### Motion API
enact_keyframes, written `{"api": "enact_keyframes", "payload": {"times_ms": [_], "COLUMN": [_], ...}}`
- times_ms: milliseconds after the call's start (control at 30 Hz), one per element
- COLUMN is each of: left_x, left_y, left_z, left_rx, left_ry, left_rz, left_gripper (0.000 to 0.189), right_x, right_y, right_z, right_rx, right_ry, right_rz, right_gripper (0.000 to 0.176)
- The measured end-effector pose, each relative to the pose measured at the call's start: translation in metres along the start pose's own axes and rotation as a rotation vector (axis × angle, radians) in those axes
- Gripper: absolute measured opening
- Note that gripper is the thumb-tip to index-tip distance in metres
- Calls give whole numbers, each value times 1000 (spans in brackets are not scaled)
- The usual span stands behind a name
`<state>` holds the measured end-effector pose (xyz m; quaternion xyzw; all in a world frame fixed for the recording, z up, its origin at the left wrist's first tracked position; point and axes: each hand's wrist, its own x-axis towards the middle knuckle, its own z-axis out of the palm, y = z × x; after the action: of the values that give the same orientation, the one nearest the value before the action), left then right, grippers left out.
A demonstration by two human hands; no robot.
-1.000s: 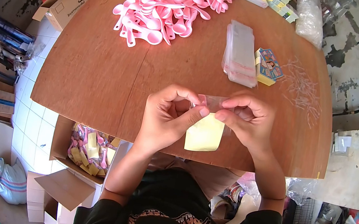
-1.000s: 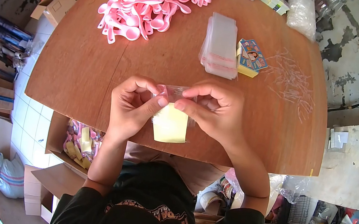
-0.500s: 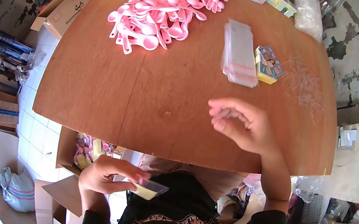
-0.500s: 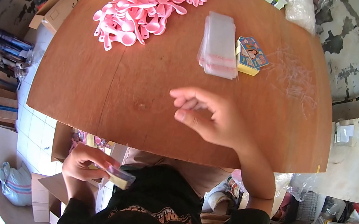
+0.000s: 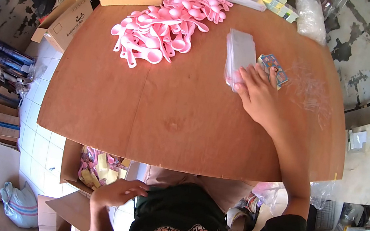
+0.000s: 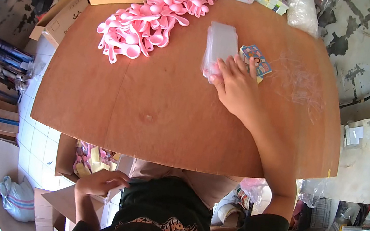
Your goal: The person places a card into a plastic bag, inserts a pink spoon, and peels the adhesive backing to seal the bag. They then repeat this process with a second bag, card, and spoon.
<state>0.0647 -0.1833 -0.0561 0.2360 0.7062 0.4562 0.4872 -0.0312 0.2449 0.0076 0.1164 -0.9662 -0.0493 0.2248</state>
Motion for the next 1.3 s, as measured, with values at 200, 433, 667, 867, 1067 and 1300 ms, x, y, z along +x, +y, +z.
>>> {"api": "enact_keyframes", "payload": {"times_ms": [200,433,667,867,1067,1300], "left_x": [44,64,82,103,122,127], "left_y": [60,116,143,129,141,128], "left_z": [15,13,11,22,29,22], "left_rx": [-31,-37,-25,-522,-941,-1132], "left_ry": [-369,-446,-318,3,394,473], "left_rz": [561,855,974,837,741,740], "left_gripper": [23,28,27,43,59,55], "right_x": [-3,-9,-11,-9,-11,-17], "right_y": [2,-3,0,-7,-32,-74], "right_z": [8,9,6,-15,-54,-75], "right_rx": [36,29,21,158,471,586], "right_ry": [12,56,121,166,90,4], "right_rz": [17,10,60,23,-281,-653], "right_gripper": [48,55,55,49,49,46]}}
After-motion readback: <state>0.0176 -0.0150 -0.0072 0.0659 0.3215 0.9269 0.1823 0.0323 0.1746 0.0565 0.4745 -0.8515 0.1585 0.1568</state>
